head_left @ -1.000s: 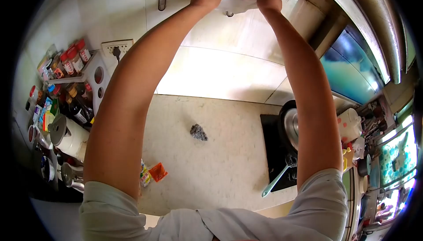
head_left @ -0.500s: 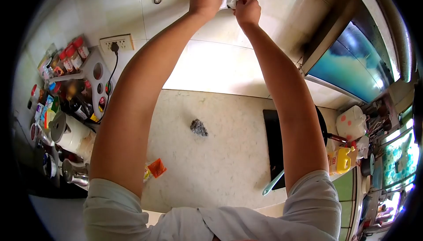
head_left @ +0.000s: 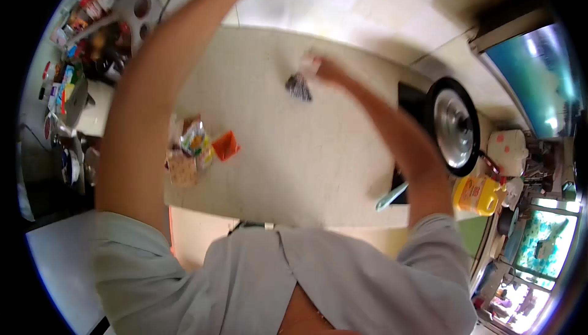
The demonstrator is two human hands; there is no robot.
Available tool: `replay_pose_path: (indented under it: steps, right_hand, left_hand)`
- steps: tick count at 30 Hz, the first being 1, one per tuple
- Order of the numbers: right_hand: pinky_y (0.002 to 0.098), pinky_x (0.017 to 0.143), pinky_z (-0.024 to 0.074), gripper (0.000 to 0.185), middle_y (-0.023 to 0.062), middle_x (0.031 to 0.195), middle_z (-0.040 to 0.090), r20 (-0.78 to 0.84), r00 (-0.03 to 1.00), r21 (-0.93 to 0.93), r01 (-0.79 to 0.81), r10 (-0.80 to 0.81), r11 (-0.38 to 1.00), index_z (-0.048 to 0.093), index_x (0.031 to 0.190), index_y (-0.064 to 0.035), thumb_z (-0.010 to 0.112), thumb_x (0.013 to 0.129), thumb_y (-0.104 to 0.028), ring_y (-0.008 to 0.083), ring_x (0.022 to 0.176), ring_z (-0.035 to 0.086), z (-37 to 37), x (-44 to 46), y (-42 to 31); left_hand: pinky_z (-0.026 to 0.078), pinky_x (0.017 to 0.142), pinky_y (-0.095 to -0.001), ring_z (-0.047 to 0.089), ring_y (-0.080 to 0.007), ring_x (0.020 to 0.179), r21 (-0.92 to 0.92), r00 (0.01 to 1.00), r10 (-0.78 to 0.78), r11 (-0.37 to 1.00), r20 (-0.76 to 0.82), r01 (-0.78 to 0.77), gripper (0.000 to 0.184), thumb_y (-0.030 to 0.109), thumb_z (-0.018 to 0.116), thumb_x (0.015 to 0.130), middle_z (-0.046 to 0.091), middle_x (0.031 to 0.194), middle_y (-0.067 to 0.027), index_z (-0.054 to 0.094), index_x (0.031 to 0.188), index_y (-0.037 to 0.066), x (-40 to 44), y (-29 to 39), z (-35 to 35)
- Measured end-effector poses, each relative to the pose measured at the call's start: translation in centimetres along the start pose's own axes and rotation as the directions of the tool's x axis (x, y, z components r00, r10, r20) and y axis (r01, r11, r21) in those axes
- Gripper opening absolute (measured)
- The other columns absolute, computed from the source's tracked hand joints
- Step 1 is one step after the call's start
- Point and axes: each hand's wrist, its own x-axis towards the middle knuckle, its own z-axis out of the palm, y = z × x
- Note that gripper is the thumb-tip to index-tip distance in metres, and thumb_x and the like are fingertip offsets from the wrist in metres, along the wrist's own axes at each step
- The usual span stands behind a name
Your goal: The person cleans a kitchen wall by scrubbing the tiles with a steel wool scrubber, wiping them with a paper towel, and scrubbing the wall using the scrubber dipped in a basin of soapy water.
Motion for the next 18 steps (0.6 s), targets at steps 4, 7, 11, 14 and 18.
replay_pose_path:
  steps: [4,7,11,14,18]
  right_hand:
    - [0.0422,0.082,0.0448,0.037,0.0192,0.12,0.043,0.167,0.925,0.154,-0.366,0.341,0.918,0.048,0.114,-0.0097,0.053,0.082,-0.026,0.0345,0.108,0.044,8.3,-3.9,0.7]
    - [0.0388,0.078,0.0456,0.027,0.0177,0.099,0.05,0.018,0.978,-0.231,0.208,-0.209,0.95,0.054,0.101,-0.0086,0.047,0.076,-0.002,0.0331,0.094,0.049,8.2,-5.2,2.3]
    - [0.04,0.074,0.0425,0.024,0.0138,0.089,0.053,-0.197,0.979,0.046,0.066,-0.056,0.997,0.059,0.089,-0.0072,0.053,0.068,0.003,0.0294,0.087,0.05,-1.2,-4.8,-0.7]
    - [0.0298,0.065,0.0448,0.031,0.0094,0.087,0.054,-0.701,0.566,-0.238,0.388,-0.434,0.89,0.056,0.094,-0.0053,0.057,0.067,0.009,0.0208,0.074,0.052,-15.4,-2.8,-3.8]
    - [0.0351,0.069,0.0445,0.029,0.0143,0.091,0.052,-0.836,0.111,-0.538,0.029,-0.538,0.842,0.056,0.096,-0.0071,0.055,0.069,0.001,0.0308,0.083,0.052,-30.8,-0.1,-5.6]
  left_hand:
    - [0.046,0.075,-0.0379,0.056,-0.0298,0.087,-0.221,0.967,-0.219,0.944,0.132,0.244,0.028,0.01,0.049,0.078,0.059,0.093,-0.0145,0.057,0.105,0.009,-9.4,-1.7,0.5]
    - [0.046,0.074,-0.036,0.057,-0.0279,0.085,-0.239,0.93,-0.262,0.916,0.256,0.323,0.027,0.004,0.05,0.075,0.058,0.09,-0.0131,0.059,0.101,0.008,-14.3,-1.9,0.2]
    - [0.046,0.074,-0.0372,0.055,-0.0292,0.087,-0.077,0.818,-0.309,0.916,0.486,0.392,0.026,0.004,0.051,0.075,0.056,0.09,-0.014,0.057,0.1,0.006,-20.2,-1.9,-0.9]
    - [0.045,0.077,-0.0391,0.054,-0.0313,0.09,-0.011,0.71,-0.341,0.898,0.616,0.441,0.029,0.008,0.054,0.075,0.055,0.097,-0.0162,0.055,0.104,0.005,-24.6,-2.0,-1.4]
    - [0.041,0.084,-0.041,0.045,-0.0316,0.105,0.18,0.503,-0.423,0.868,0.754,0.462,0.045,0.017,0.06,0.075,0.045,0.114,-0.0168,0.046,0.117,0.006,-30.3,-1.2,0.7]
